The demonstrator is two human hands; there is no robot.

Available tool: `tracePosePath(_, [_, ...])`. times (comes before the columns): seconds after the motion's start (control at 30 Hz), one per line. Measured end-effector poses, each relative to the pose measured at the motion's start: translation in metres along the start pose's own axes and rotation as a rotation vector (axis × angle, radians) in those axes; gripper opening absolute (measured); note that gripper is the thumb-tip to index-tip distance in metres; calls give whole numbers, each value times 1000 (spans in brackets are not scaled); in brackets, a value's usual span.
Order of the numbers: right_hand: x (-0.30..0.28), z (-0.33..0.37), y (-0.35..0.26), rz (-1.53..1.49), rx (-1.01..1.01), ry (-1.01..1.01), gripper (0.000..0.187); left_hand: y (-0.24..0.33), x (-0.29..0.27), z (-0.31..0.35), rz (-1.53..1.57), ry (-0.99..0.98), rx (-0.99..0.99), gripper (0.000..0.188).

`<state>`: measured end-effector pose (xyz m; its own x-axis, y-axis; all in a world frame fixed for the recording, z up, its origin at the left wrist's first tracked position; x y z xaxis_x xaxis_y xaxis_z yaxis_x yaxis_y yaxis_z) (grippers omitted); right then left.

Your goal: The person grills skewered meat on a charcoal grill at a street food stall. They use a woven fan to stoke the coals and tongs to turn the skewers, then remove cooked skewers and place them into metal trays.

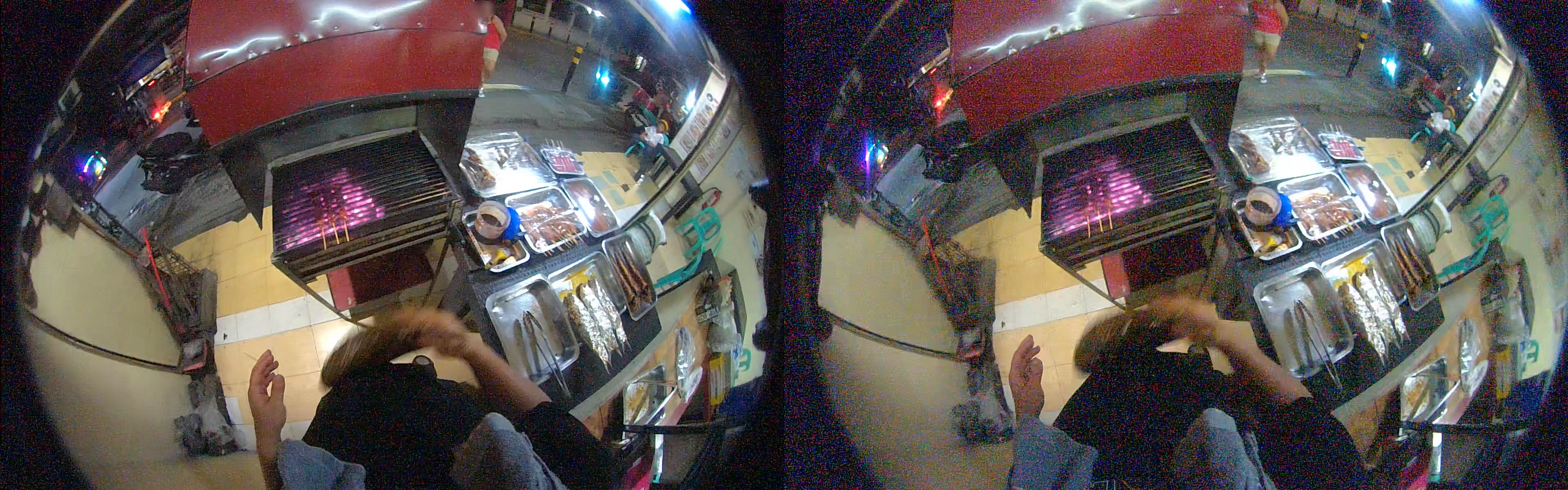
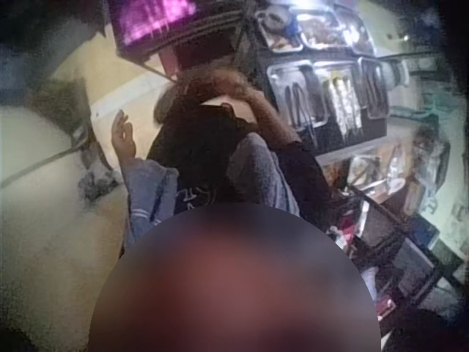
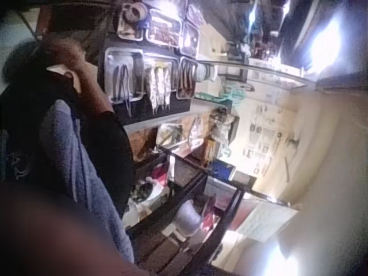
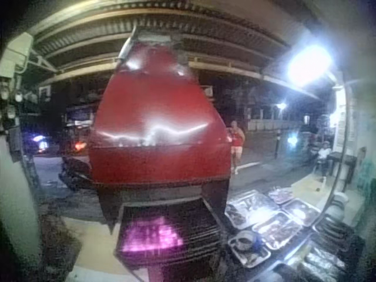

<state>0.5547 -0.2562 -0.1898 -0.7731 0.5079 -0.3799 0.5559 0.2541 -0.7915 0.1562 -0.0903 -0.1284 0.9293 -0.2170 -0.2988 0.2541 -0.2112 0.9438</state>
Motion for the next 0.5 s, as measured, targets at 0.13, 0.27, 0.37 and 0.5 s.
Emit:
tracePosePath(0.13, [-154, -16, 1, 454, -92, 1029, 23, 2, 1, 3, -86, -17, -37, 48])
tracePosePath(0.27, [-127, -34, 11, -388, 186, 1133, 34, -2, 8, 3, -97, 2, -27, 48])
tracePosePath(0.37, [4, -23, -5, -103, 391, -25, 32, 3, 17, -5, -54, 5, 18, 48])
tracePosePath(0.5, [-14, 25, -1, -22, 1049, -325, 25, 14, 26, -23, -55, -31, 80, 48])
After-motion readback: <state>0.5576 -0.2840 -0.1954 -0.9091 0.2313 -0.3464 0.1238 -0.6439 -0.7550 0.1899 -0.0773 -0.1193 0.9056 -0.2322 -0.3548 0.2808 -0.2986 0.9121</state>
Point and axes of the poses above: each hand's wrist, its own z-axis away from the middle knuckle, its own x-axis out of the palm, y = z × x, the point moved 4 cm from there along -z, towards the middle knuckle, and after that the axes turned 12 degrees about y, right-handed, at the moved point
